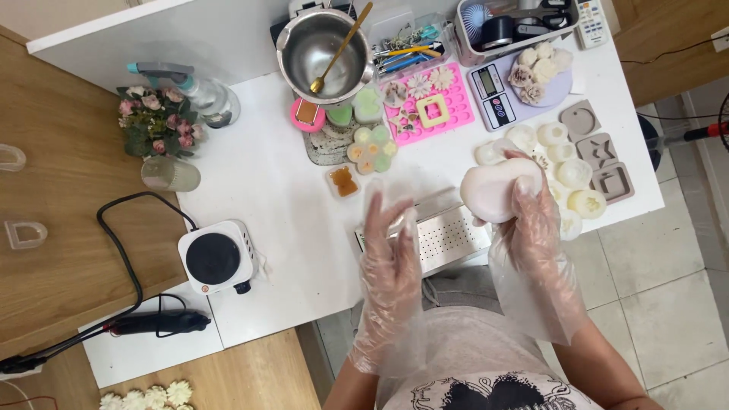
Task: Removing finished candles from various silicone molds and placing them on a workspace.
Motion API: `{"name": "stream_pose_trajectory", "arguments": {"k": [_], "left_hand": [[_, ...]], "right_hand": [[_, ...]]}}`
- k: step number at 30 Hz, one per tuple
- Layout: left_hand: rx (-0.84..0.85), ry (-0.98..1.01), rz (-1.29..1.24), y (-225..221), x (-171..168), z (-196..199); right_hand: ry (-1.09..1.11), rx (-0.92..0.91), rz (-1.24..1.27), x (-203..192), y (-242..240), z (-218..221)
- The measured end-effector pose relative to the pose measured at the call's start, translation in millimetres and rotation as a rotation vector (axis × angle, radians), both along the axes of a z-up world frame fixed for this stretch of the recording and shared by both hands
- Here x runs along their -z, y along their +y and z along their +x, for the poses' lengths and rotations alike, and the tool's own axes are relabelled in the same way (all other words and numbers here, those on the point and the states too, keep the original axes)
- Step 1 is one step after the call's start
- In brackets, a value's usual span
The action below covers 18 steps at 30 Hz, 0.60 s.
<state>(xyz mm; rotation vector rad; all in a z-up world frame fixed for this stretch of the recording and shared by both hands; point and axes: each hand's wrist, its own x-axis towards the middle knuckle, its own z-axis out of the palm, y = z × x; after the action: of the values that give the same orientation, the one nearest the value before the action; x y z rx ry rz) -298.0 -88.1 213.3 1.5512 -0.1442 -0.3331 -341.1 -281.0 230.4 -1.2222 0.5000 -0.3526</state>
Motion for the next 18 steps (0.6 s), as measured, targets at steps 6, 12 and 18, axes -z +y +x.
{"name": "stream_pose_trajectory", "arguments": {"k": [6,12,18], "left_hand": [[0.091,-0.083,0.096,8,-39,24],[0.182,-0.024,-0.437,-47,-33,40],[0.032,-0.163,-0.279,-77,-61,35]], "right_hand": [[-0.102,-0.041,-0.094,9,2,6],[-0.167,0.144,-0.295,-4,20,29],[-0.238,0.128,-0.33,-51,18,35]]}}
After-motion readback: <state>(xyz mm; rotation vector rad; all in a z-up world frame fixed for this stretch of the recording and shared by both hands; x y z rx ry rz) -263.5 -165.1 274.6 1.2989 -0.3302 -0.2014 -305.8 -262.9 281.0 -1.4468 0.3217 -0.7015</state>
